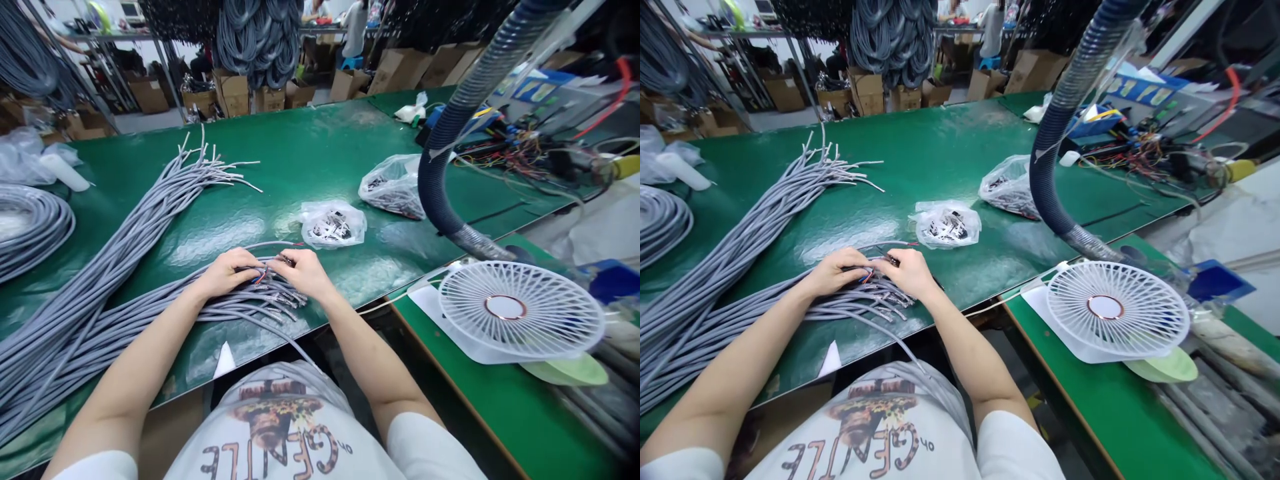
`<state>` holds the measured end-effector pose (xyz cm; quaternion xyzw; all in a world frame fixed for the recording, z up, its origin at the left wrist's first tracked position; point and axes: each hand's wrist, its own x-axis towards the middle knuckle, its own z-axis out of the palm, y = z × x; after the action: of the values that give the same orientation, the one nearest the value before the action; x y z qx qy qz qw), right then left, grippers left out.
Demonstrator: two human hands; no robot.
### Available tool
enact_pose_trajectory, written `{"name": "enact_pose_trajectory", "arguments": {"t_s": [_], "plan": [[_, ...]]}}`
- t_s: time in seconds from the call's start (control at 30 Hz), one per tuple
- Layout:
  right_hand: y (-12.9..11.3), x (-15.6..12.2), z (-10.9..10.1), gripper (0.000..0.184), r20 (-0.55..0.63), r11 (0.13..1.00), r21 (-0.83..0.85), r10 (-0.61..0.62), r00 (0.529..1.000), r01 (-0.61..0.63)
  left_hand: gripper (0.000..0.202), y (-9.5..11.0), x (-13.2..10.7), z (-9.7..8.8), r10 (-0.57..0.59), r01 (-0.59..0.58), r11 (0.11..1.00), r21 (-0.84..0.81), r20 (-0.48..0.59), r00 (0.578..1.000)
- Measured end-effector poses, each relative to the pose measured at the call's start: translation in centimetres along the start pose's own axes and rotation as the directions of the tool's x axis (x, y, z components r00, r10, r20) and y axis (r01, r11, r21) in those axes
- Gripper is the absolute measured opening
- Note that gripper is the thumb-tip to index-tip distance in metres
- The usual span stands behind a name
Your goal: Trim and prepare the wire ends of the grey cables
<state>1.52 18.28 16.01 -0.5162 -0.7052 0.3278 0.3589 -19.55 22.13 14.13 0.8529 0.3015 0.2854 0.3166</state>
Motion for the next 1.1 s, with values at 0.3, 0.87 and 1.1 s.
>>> {"name": "enact_pose_trajectory", "arguments": {"t_s": [0.3, 0.87, 1.1], "plan": [[-1.0, -0.2, 1.8, 0.025, -0.201, 0.959, 0.173, -0.191, 0.961, 0.227, 0.028, 0.9, -0.1, 0.4, -0.176, 0.144, 0.971, -0.192, -0.162, 0.971], [-0.1, 1.6, 0.6, 0.038, -0.336, 0.888, 0.456, 0.108, 0.936, 0.062, 0.02, 1.6, 0.0, 0.0, -0.095, 0.131, 0.989, 0.066, -0.39, 0.916], [5.5, -2.9, -7.1, 0.037, -0.363, 0.943, -0.292, 0.044, 0.931, -0.158, 0.029, 1.3, 1.2, -3.0, -0.323, 0.186, 0.945, -0.27, -0.665, 0.673]]}}
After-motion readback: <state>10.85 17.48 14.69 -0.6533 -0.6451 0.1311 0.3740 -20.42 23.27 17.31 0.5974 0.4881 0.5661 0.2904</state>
